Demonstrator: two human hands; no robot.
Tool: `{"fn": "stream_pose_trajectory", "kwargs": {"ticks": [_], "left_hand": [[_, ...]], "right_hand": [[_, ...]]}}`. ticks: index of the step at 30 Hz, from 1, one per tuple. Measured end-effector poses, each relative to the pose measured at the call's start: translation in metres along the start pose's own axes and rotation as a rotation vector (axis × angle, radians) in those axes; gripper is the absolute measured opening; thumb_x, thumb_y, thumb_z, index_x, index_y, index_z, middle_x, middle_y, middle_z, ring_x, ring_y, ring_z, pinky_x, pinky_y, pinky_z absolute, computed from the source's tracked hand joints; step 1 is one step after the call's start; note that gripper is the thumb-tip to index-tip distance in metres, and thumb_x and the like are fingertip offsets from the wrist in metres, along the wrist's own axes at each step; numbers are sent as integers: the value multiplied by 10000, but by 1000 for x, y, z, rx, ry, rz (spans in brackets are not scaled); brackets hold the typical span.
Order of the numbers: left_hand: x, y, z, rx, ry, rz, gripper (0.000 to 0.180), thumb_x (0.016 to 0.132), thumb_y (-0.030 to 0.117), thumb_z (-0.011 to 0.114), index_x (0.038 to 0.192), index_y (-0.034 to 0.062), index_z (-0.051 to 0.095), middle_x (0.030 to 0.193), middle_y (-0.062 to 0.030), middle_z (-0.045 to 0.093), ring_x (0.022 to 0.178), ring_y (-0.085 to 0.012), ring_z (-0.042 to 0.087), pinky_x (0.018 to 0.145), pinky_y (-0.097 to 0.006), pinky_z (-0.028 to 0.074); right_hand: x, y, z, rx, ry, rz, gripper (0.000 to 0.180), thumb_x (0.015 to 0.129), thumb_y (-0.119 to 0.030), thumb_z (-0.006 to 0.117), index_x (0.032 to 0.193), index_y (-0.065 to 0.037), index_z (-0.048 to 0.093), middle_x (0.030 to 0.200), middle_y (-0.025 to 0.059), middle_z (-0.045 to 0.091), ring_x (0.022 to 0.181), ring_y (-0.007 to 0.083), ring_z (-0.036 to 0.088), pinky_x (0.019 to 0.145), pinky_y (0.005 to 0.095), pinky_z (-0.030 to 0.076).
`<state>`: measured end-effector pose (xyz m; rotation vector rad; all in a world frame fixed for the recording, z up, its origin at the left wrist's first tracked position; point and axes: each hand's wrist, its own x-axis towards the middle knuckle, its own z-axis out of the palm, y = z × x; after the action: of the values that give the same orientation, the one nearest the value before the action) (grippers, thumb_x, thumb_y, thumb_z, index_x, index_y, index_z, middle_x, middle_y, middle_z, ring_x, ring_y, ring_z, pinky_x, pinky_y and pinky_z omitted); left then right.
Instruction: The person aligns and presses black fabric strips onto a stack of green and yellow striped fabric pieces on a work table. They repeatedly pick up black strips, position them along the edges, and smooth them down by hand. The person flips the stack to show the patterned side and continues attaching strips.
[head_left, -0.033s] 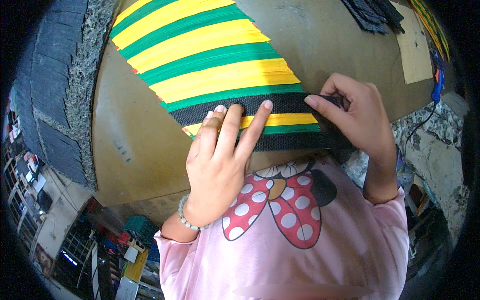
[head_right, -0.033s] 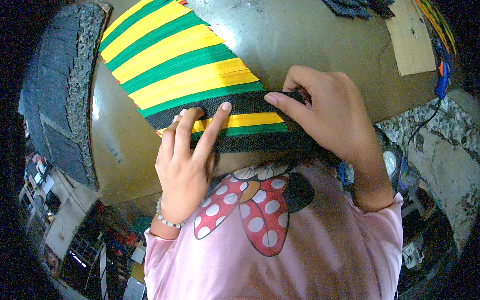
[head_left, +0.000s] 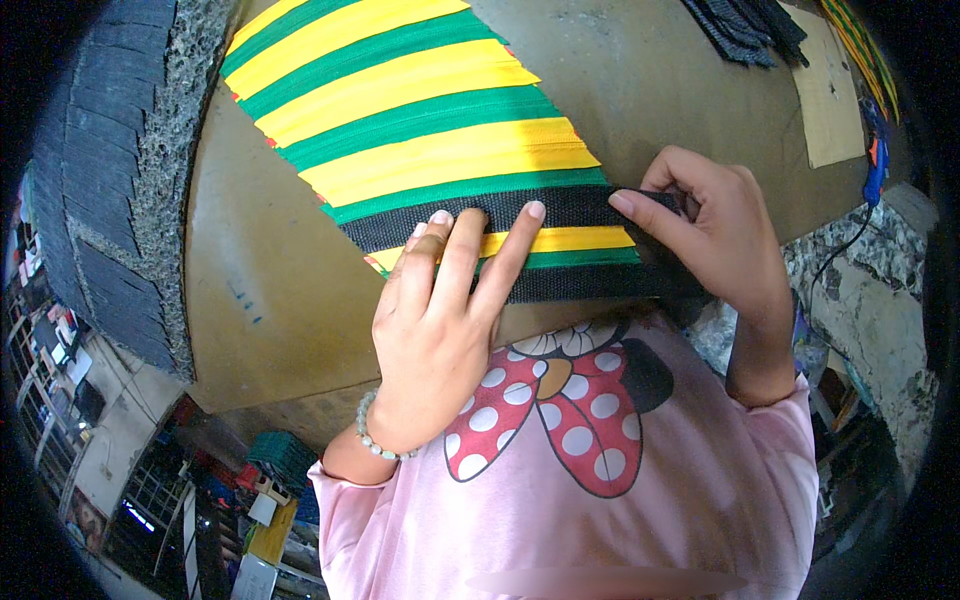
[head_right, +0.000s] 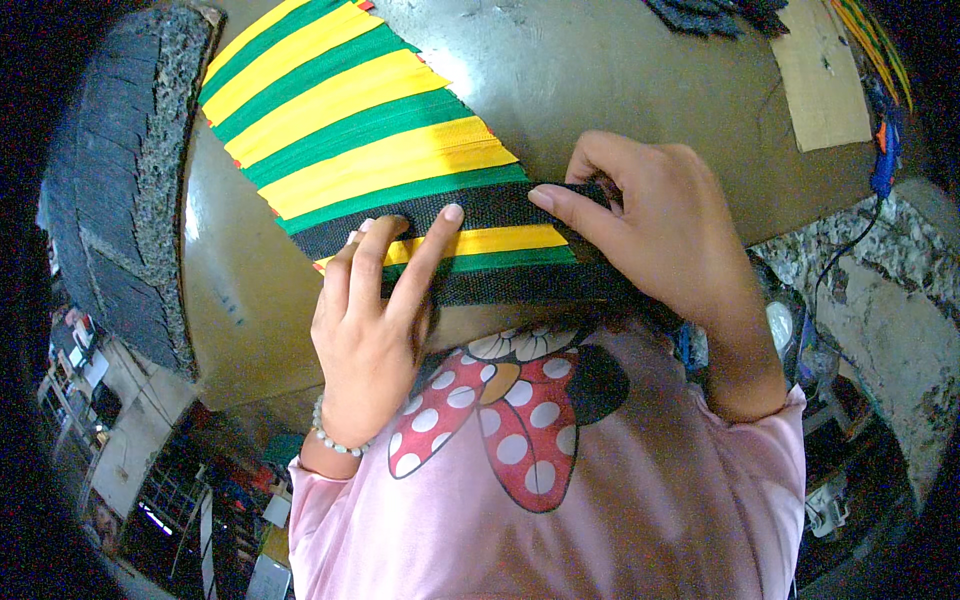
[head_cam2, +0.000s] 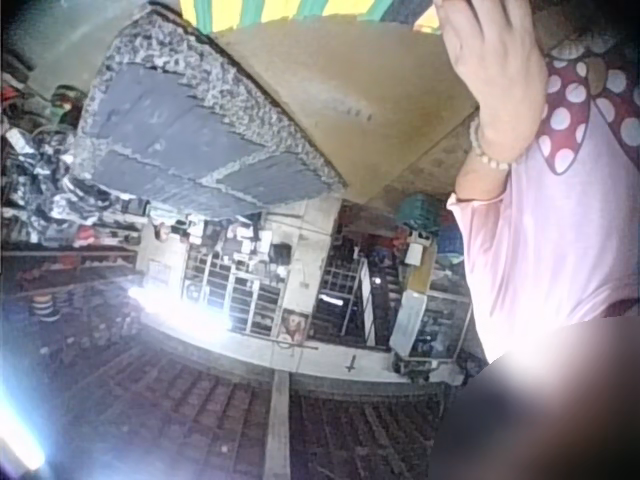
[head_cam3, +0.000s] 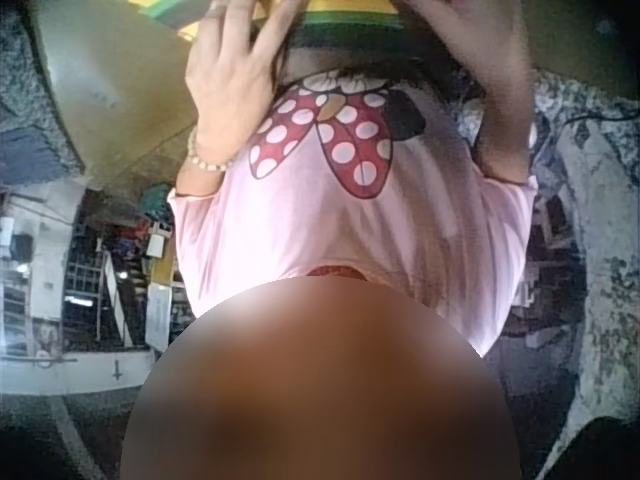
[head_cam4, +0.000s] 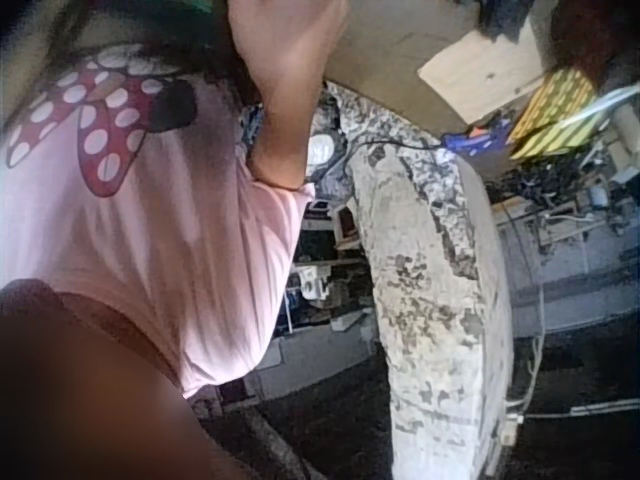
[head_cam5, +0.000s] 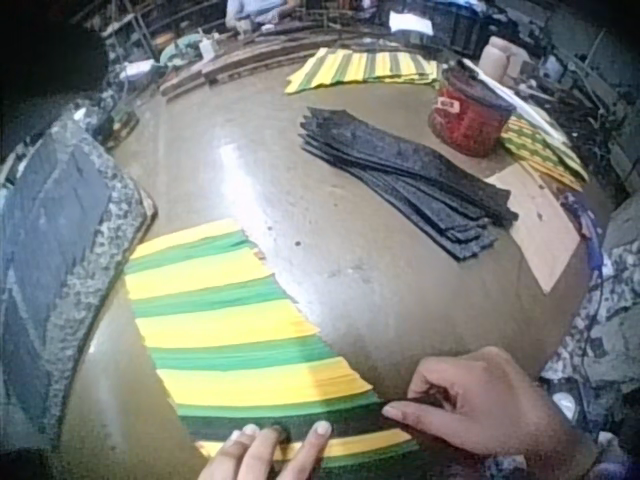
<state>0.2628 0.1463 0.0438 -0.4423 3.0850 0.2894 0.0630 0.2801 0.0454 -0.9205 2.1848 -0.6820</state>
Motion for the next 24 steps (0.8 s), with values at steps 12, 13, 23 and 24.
{"fn": "stream_pose_trajectory", "kwargs": {"ticks": [12,13,23,24], "left_hand": [[18,23,-12,34,0,24,516,780,108,575,1291,39,577,1188,-119,554,1097,-297,563,895,-358,512],[22,28,-8,31,46,70,520,776,106,574,1281,-17,562,1190,-129,551,1107,-302,557,901,-354,511],[19,39,13,248,30,154,535,843,126,517,1361,-8,521,1214,-151,557,1137,-330,573,972,-385,507],[19,40,13,229,26,148,535,842,126,514,1356,-24,520,1237,-164,554,1148,-342,566,984,-403,498]], "right_hand": [[2,12,6,-36,94,-170,289,833,-240,765,758,-7,612,555,85,538,472,146,503,463,307,363],[3,11,7,-33,102,-191,296,833,-244,765,753,-5,610,549,87,537,466,154,507,461,310,366],[-36,0,29,-439,345,-560,369,837,-92,619,1193,1,602,1234,178,582,1133,307,585,956,433,463],[-36,-1,39,-425,321,-557,394,850,-76,577,1229,34,576,1263,190,567,1169,331,567,989,444,447]]}}
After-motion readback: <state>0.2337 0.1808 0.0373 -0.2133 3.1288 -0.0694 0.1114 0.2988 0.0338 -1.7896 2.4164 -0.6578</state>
